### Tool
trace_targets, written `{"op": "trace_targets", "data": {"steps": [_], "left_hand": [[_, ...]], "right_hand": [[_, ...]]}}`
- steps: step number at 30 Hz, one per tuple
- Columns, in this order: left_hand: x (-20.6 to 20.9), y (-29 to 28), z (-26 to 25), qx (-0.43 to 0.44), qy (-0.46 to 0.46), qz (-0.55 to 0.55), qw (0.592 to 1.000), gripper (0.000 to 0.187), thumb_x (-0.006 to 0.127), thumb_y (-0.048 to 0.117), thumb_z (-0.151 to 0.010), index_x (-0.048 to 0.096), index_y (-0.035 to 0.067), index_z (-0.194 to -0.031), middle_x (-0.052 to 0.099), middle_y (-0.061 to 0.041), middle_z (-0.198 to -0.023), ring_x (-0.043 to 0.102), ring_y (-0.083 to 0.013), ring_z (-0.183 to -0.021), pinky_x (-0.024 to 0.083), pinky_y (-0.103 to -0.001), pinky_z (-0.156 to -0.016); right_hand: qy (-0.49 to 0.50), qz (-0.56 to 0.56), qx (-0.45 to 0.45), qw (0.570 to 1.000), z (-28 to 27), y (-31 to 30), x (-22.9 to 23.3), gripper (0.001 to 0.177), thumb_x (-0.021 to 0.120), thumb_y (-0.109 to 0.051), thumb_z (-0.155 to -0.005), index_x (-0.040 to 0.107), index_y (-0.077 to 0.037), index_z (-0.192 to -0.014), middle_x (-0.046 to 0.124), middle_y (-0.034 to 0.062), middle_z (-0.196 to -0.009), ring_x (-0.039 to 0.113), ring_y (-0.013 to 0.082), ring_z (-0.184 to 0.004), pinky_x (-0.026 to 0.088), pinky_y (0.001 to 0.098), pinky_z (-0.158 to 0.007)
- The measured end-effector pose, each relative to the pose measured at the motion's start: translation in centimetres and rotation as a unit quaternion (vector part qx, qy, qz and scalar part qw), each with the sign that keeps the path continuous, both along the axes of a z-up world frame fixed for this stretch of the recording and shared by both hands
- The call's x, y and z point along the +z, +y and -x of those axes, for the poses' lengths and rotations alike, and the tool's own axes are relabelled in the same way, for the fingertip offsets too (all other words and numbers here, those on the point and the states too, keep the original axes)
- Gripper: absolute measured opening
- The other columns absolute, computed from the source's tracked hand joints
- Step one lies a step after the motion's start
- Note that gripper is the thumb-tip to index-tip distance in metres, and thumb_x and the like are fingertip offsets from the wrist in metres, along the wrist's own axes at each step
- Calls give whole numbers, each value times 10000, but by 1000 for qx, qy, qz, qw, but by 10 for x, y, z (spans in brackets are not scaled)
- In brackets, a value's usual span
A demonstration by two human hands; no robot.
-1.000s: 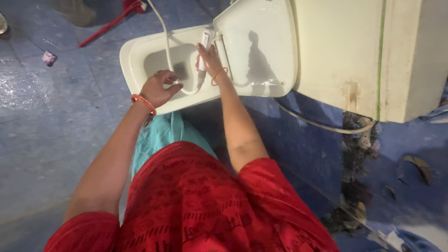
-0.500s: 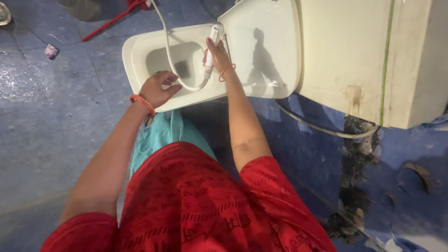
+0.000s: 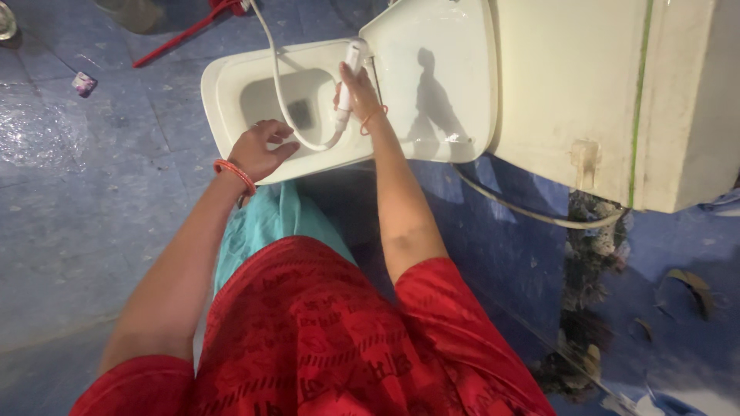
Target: The person cleans a toilet by first rinsing the tank and bowl with a handheld bidet sprayer, then scrubbing the seat and rim with a red toilet brush, and finally pouring water from a plastic bottle into the bowl to rinse.
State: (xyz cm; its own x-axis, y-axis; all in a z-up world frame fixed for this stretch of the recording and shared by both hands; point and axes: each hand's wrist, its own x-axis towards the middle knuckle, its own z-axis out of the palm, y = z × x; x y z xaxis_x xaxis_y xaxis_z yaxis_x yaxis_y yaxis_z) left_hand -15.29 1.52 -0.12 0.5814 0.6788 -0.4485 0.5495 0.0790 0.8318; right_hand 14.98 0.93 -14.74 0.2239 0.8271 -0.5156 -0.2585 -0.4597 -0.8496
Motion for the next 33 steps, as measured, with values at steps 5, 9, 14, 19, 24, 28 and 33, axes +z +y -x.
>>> {"op": "trace_targets", "data": {"steps": [5, 9, 14, 19, 24, 28, 33], "left_hand": [[-3, -2, -3, -5, -13, -1, 1000, 441, 722, 351, -893, 687, 36, -1198, 684, -165, -1239, 691, -298, -1138, 544, -403, -960], [-7, 0, -8, -25, -13, -11, 1000, 460, 721, 367, -893, 688, 46, -1220, 678, -172, -1236, 680, -311, -1132, 534, -417, -955], [-11, 0, -14, -46, -14, -34, 998, 446, 729, 382, -895, 697, 52, -1194, 691, -164, -1232, 689, -298, -1128, 530, -412, -963], [-4, 1, -20, -65, -15, -28, 997, 444, 714, 395, -895, 701, 65, -1192, 710, -151, -1210, 693, -284, -1115, 533, -408, -969], [4, 2, -17, -79, 15, -6, 997, 449, 706, 403, -894, 693, 83, -1209, 705, -143, -1209, 681, -278, -1125, 522, -409, -979], [3, 5, -12, -81, 12, -2, 997, 457, 703, 398, -891, 684, 80, -1218, 701, -135, -1215, 678, -275, -1125, 523, -400, -975], [2, 5, -7, -81, 3, -11, 997, 471, 711, 393, -888, 682, 70, -1230, 704, -145, -1207, 683, -280, -1129, 523, -403, -978]], "right_hand": [[33, 2, -96, 995, -14, -31, 9, 434, 682, -435, -936, 466, -89, -1084, 595, 59, -705, 638, 196, -554, 570, 378, -506], [-82, -69, -96, 990, -13, -59, 39, 403, 622, -399, -1018, 465, -50, -1144, 593, 48, -716, 612, 164, -579, 532, 329, -543], [-194, -142, -89, 967, -19, -71, 72, 390, 597, -377, -1053, 429, -45, -1172, 568, 40, -680, 585, 149, -565, 498, 297, -544], [-95, -142, -143, 975, -17, -70, 67, 389, 619, -376, -1029, 422, -54, -1121, 568, 60, -699, 585, 176, -552, 504, 333, -521], [-32, -13, -186, 982, 3, -72, 53, 427, 613, -432, -992, 423, -71, -1120, 571, 55, -717, 602, 175, -564, 561, 366, -531], [-10, -24, -161, 987, 12, -69, 40, 475, 623, -462, -995, 436, -39, -1102, 577, 52, -728, 622, 186, -579, 574, 374, -545], [-125, -81, -129, 980, 1, -59, 61, 486, 604, -491, -998, 464, -28, -1047, 579, 58, -671, 622, 180, -538, 545, 336, -504]]}}
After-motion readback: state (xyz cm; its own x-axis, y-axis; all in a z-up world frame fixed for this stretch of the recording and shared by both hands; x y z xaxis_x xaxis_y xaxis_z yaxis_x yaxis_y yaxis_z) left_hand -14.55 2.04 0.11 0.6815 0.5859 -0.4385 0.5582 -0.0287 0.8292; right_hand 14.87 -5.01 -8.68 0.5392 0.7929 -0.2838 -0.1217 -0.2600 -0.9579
